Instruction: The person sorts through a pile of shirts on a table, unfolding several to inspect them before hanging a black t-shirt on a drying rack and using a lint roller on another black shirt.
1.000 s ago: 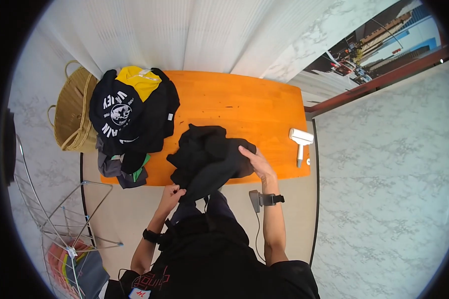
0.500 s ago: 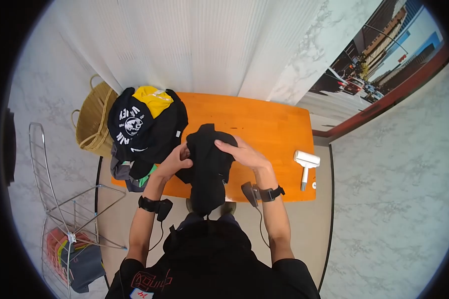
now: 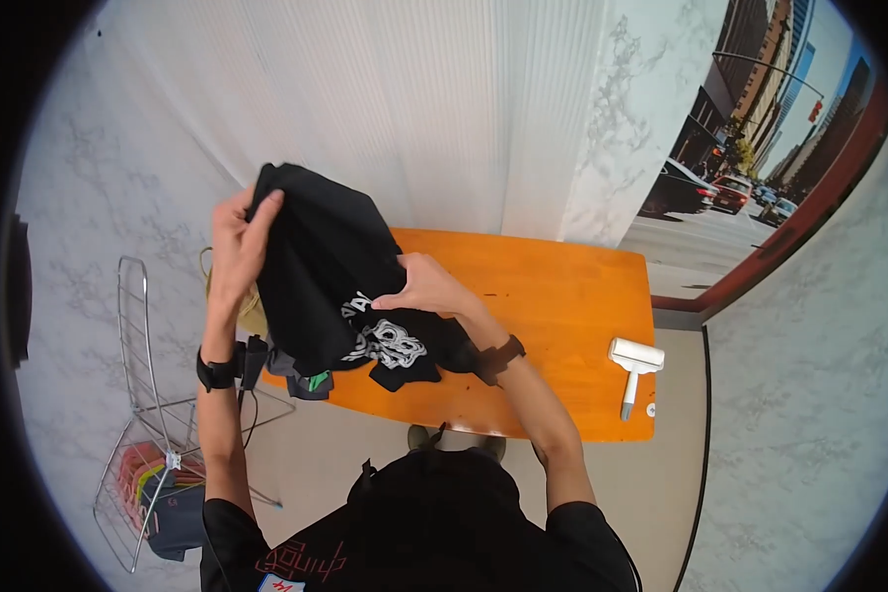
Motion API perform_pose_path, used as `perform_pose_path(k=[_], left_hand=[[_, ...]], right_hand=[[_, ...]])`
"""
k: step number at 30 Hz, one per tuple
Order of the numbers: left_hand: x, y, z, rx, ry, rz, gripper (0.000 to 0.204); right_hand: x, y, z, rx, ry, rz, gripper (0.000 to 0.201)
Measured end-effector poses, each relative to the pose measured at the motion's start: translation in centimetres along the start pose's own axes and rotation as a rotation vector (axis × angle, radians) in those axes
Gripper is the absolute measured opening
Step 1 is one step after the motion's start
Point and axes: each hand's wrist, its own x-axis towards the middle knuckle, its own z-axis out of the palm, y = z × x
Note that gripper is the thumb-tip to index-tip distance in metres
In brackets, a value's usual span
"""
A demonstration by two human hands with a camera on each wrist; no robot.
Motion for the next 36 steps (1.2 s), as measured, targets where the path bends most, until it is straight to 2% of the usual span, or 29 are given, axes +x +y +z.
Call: perform_pose_path(k=[1,2,4,6,7,8,10,14,16,17,18,20,22,23,24,26,27,28,29,30,31,33,34,35,36], left_hand=[[0.7,0.3,-1.1,0.074,0.006,-0.023,0.023],[1.2,1.1,-1.7,0.063,0.061,0.001,0.024],[2.5,1.1,-3.6,0.149,0.141,0.071,0.026],[3.8,0.4,-6.9,0.280,0.160,0.031,0.028],[4.2,0.3,-7.5,0.165,0.203,0.085,0.028],[4.5,0.2,-8.3,0.166,0.260,0.086,0.027],[5.1,-1.2,-10.5,0.318,0.281,0.113,0.029],[5.4,-5.8,-13.9,0.376,0.296,0.062,0.036],[5.2,-9.0,-15.2,0.494,0.338,-0.049,0.042],[4.8,-10.8,-14.9,0.485,0.368,-0.066,0.045],[4.3,-13.1,-14.8,0.444,0.352,-0.087,0.045],[2.6,-16.1,-13.1,0.381,0.328,-0.117,0.045],[0.3,-16.5,-10.3,0.411,0.254,-0.226,0.043],[-0.9,-19.1,-9.2,0.325,0.198,-0.265,0.043],[-2.1,-19.3,-7.2,0.323,0.165,-0.276,0.042],[-4.4,-20.7,-4.2,0.679,-0.043,-0.326,0.042],[-5.3,-18.4,-1.5,0.716,-0.055,-0.309,0.044],[-6.3,-18.3,1.1,0.517,-0.023,-0.196,0.054],[-6.6,-16.4,3.1,0.358,-0.067,-0.151,0.070],[-6.5,-13.0,5.0,0.274,-0.162,-0.048,0.083],[-6.5,-11.3,6.7,0.136,-0.264,-0.024,0.090],[-6.2,-7.5,9.2,-0.224,-0.477,-0.036,0.101],[-5.9,-6.3,9.9,-0.173,-0.571,0.015,0.105],[-5.6,-4.6,10.4,-0.294,-0.608,-0.124,0.096],[-5.4,-4.5,10.8,-0.355,-0.628,-0.190,0.091]], right_hand=[[0.6,1.4,1.3,0.161,0.040,-0.134,0.055],[1.2,3.1,2.3,0.171,0.039,-0.145,0.055],[2.3,6.6,4.1,-0.084,-0.049,0.024,0.042],[2.2,9.6,4.9,-0.103,-0.086,0.007,0.036],[2.0,10.9,5.1,-0.127,-0.121,-0.003,0.031],[1.7,12.0,5.4,-0.124,-0.121,-0.004,0.031],[1.0,14.0,5.6,0.147,0.082,0.037,0.029],[1.1,14.7,3.4,0.277,0.173,0.078,0.029],[0.9,13.3,1.3,0.614,0.079,0.050,0.032],[0.8,12.8,-0.2,0.572,0.022,0.077,0.037],[0.6,11.6,-1.8,0.565,0.037,0.078,0.037],[-0.1,8.4,-4.9,0.513,-0.125,0.230,0.040],[-0.7,5.3,-7.1,0.591,-0.145,0.227,0.040],[-0.9,4.2,-7.8,0.675,-0.185,0.224,0.040],[-1.0,3.6,-8.4,0.668,-0.173,0.233,0.040],[-0.9,2.7,-9.2,0.715,-0.142,0.366,0.040],[-1.0,2.1,-9.2,0.709,-0.138,0.374,0.040],[-1.0,1.5,-9.2,0.724,-0.134,0.403,0.040],[-0.8,1.0,-9.0,0.741,-0.131,0.428,0.039],[-0.6,0.8,-8.7,0.739,-0.131,0.430,0.039],[-0.4,0.5,-8.2,0.753,-0.203,0.377,0.038],[0.0,0.1,-7.3,0.759,-0.276,0.326,0.036],[0.2,0.2,-6.8,0.781,-0.301,0.298,0.036],[0.2,0.2,-6.5,0.803,-0.324,0.269,0.035],[0.1,0.0,-6.3,0.801,-0.323,0.270,0.035]])
